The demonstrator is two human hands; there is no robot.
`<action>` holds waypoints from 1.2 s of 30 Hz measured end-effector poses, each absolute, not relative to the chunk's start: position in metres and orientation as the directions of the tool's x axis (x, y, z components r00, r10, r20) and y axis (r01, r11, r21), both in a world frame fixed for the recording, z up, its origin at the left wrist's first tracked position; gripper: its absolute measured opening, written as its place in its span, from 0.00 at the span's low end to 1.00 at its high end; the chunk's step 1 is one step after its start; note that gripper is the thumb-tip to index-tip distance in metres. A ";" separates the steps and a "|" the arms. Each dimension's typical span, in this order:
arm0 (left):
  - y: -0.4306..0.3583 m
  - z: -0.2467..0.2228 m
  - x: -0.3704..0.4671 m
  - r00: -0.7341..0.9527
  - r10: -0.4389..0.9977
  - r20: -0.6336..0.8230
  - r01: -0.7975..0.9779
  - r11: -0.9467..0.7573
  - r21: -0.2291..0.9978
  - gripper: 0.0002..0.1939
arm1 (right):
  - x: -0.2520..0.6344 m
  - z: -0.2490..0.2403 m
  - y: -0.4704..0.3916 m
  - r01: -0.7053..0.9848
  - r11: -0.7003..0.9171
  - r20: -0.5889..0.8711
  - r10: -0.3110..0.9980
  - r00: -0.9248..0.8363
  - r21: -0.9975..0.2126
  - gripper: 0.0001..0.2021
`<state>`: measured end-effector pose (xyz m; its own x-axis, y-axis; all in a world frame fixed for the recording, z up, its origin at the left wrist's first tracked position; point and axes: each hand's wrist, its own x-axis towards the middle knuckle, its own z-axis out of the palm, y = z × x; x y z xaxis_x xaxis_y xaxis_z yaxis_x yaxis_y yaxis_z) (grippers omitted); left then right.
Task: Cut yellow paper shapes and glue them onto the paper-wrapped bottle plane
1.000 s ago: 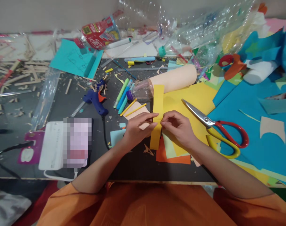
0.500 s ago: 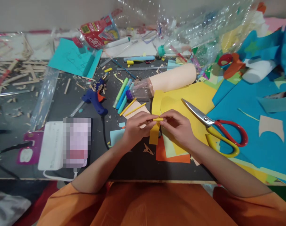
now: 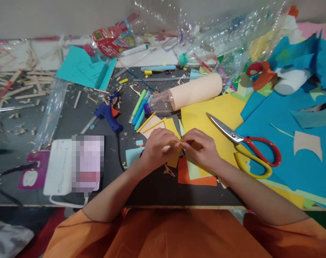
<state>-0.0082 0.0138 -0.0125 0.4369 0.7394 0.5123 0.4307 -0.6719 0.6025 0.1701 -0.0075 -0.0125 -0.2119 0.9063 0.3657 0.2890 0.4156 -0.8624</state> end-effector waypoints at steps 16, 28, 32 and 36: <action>0.009 0.007 -0.007 0.315 0.934 -0.171 -0.043 0.194 0.980 0.20 | 0.176 -0.010 -0.006 0.003 0.135 0.130 0.964 -0.230 -0.991 0.10; 0.012 0.000 -0.004 0.062 0.994 -0.089 0.055 0.086 0.995 0.09 | 0.168 -0.007 -0.009 0.173 -0.063 -0.123 0.923 -0.365 -0.983 0.15; 0.014 0.000 -0.003 0.028 0.995 -0.092 0.006 0.092 0.996 0.08 | 0.169 -0.009 -0.009 0.112 -0.141 -0.169 0.939 -0.301 -0.984 0.15; 0.012 -0.001 -0.003 0.111 0.987 -0.119 0.032 0.116 0.993 0.08 | 0.169 -0.010 -0.008 0.051 -0.177 -0.184 0.955 -0.232 -0.983 0.15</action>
<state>-0.0034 0.0125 -0.0006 0.1105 0.9867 -0.1188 0.0321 0.1160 0.9927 0.1686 -0.0079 -0.0099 -0.2316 0.9553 -0.1839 0.0510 -0.1769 -0.9829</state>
